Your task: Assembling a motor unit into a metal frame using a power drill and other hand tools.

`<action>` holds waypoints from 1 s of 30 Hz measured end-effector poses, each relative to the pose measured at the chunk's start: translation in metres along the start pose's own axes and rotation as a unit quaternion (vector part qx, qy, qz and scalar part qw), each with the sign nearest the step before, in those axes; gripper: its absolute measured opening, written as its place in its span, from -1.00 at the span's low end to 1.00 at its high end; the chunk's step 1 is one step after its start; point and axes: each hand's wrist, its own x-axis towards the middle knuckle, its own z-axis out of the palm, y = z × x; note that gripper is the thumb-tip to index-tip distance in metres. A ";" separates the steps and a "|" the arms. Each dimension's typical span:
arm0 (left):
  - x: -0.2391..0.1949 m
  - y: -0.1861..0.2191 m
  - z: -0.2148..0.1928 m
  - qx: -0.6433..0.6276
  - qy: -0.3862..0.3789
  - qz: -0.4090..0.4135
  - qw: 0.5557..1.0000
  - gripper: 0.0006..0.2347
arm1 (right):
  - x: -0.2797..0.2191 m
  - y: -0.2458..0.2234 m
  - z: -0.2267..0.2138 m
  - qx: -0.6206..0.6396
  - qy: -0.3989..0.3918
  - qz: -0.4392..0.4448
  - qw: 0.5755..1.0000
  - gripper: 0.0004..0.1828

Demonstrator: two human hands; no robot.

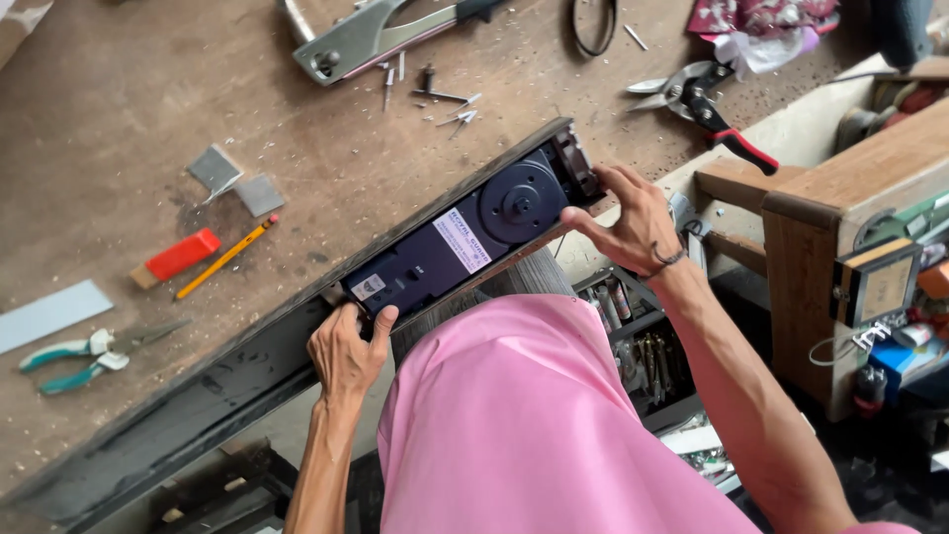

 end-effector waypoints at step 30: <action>0.007 -0.004 0.013 0.000 0.027 0.048 0.999 -0.54 | 0.026 -0.046 0.045 -0.180 -0.107 0.067 0.976 -0.53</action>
